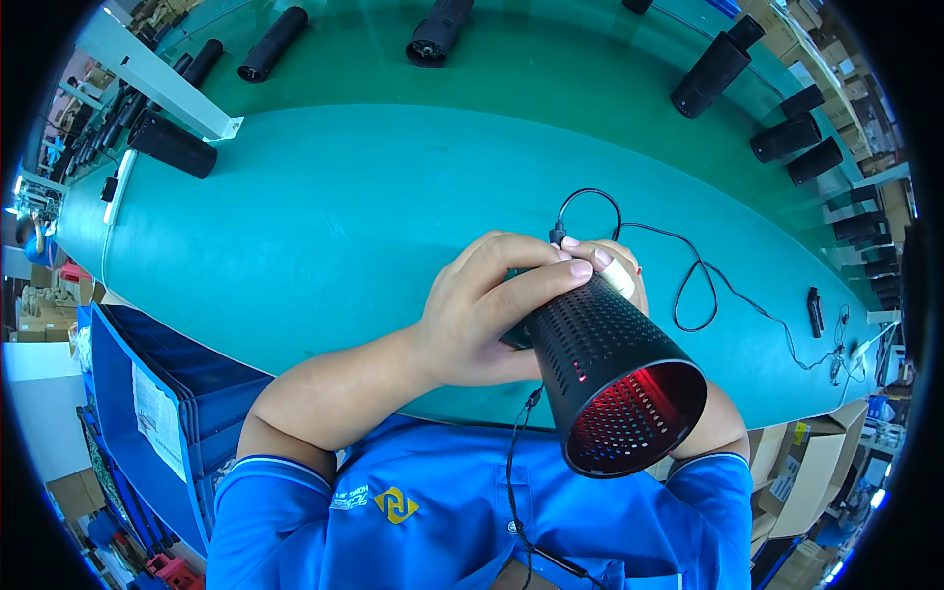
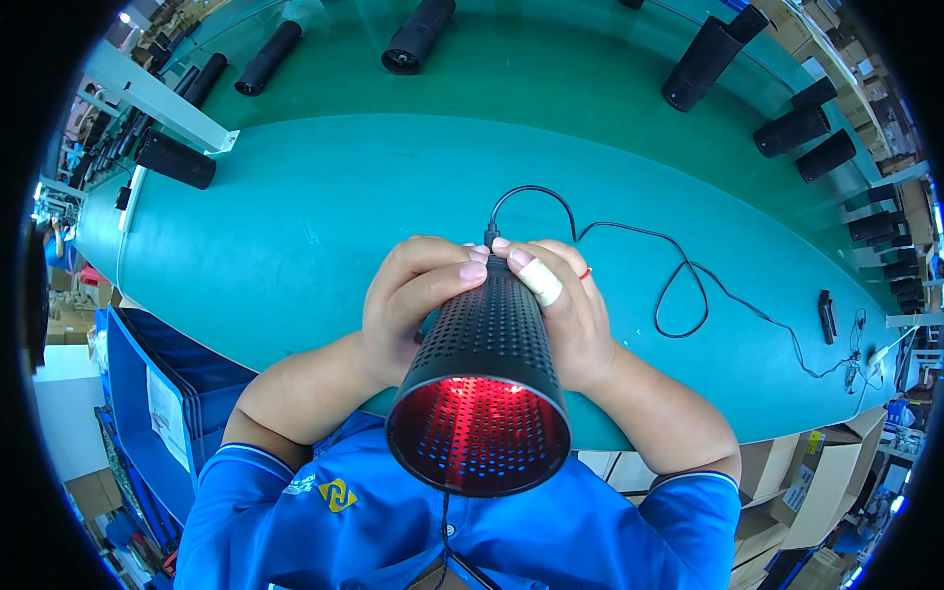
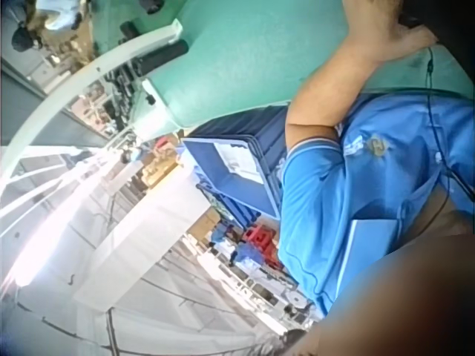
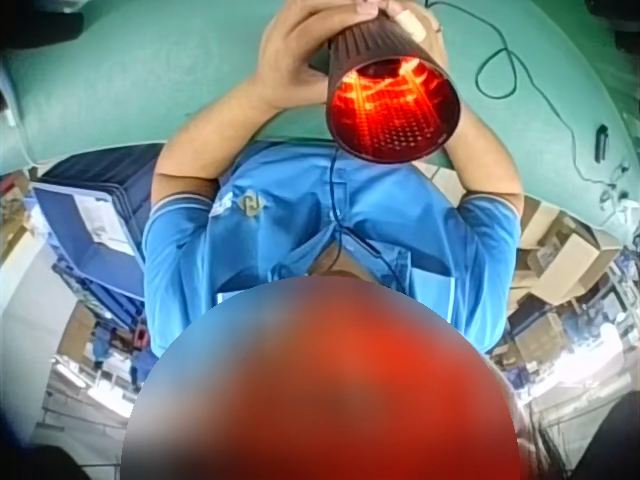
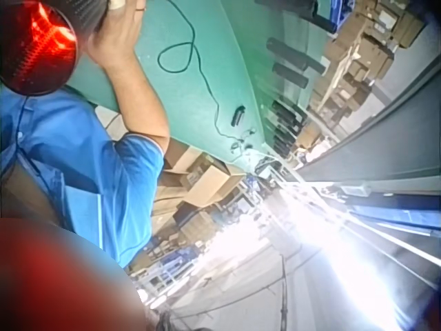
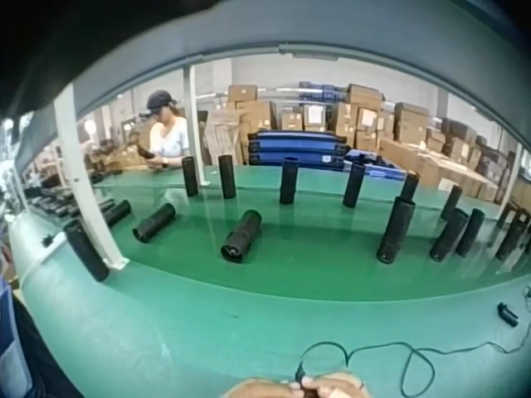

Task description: Testing the lighting and power functionality of cylindrical electronic devices by plugging them into a cable and observing light patterns.

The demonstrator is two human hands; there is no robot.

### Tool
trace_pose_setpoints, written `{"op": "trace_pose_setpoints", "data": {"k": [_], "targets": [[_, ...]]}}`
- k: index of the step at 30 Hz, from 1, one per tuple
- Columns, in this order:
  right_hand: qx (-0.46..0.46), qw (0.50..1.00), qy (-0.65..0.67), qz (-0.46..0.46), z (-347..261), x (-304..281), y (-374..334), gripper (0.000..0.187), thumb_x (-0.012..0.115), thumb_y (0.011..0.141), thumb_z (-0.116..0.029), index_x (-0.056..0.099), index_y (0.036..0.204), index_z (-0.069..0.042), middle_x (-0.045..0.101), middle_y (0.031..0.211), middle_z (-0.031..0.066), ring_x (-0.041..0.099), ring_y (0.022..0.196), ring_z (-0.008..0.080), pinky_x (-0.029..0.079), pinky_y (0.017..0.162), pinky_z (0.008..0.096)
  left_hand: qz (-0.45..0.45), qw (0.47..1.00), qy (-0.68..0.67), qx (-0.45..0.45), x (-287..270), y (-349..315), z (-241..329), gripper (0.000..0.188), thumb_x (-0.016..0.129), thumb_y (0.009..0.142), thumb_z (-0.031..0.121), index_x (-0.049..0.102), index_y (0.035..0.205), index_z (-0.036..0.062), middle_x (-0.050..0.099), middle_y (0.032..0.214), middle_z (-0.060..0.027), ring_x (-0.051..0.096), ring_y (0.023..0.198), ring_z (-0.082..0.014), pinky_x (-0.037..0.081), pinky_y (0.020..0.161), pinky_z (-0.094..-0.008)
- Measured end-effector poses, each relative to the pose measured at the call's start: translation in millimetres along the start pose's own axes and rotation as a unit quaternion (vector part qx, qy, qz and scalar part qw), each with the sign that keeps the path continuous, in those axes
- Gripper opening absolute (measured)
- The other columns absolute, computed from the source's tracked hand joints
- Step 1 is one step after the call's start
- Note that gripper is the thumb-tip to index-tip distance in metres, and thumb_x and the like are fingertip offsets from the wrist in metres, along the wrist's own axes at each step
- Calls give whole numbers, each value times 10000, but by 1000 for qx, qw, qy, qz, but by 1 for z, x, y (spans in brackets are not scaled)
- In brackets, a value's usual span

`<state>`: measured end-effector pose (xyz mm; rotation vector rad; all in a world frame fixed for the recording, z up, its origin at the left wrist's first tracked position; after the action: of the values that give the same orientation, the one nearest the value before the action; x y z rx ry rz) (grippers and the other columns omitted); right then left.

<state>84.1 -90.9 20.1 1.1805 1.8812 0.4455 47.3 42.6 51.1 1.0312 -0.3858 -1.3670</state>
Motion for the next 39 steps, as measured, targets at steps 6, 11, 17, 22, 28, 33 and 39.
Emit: {"op": "trace_pose_setpoints", "data": {"k": [6, 11, 17, 22, 28, 33, 39], "targets": [[-20, 1000, -9, -5, -2, -1, 3, 656, 706, 688, -48, 417, 1276, -44, 545, 1212, 175, 558, 972, 290, 474, 832, 367, -4, 1000, 0, -9, 0, 0, 0, 409, 699, 743, 65, 554, 1124, 38, 549, 1045, -138, 589, 896, -259, 517, 771, -344], [-11, 1000, -8, -3, -3, -2, 5, 665, 699, 691, -50, 406, 1288, -42, 539, 1227, 176, 565, 977, 296, 477, 831, 373, -10, 1000, 3, -4, 1, 1, -3, 413, 690, 748, 54, 545, 1134, 42, 549, 1050, -140, 585, 890, -251, 513, 772, -335], [-5, 1000, 0, -27, 0, 0, 6, 689, 692, 697, -51, 377, 1310, -36, 530, 1251, 178, 572, 998, 307, 482, 829, 381, 29, 999, -3, -12, -1, -1, -7, 625, 814, 571, 182, 595, 1149, 88, 571, 1044, -69, 563, 821, -197, 462, 705, -287], [-4, 1000, 13, -26, 1, 2, 5, 708, 692, 696, -52, 359, 1320, -34, 524, 1262, 181, 572, 1013, 314, 484, 832, 384, 25, 999, -6, -21, 0, -1, -7, 617, 811, 575, 176, 594, 1146, 87, 573, 1048, -70, 564, 820, -198, 463, 706, -287], [6, 1000, 22, -17, 4, 4, 2, 699, 696, 692, -47, 367, 1308, -32, 521, 1264, 189, 575, 1015, 314, 483, 842, 385, 8, 1000, -6, -8, 1, -3, -5, 506, 746, 669, 116, 567, 1139, 63, 557, 1047, -104, 572, 855, -222, 491, 748, -318], [18, 999, 19, -21, 5, 4, -1, 680, 696, 692, -39, 379, 1293, -28, 522, 1260, 192, 578, 1010, 314, 483, 844, 384, -9, 1000, -3, -3, 2, -3, -4, 400, 686, 759, 57, 541, 1132, 37, 538, 1042, -137, 578, 894, -248, 520, 800, -352], [46, 998, 26, -32, 7, 4, -3, 670, 699, 691, -33, 387, 1284, -24, 525, 1256, 193, 580, 1002, 314, 485, 842, 378, -10, 1000, -5, -4, 3, -3, -4, 404, 692, 753, 57, 543, 1127, 35, 537, 1038, -138, 578, 893, -251, 523, 802, -356]]}}
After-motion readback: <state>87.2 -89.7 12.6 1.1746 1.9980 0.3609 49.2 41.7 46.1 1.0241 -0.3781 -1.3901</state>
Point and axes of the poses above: each hand's wrist, its own y-axis towards the middle knuckle, its own x-axis out of the palm, z = x × y, the point moved 6 cm from there along y, towards the middle knuckle
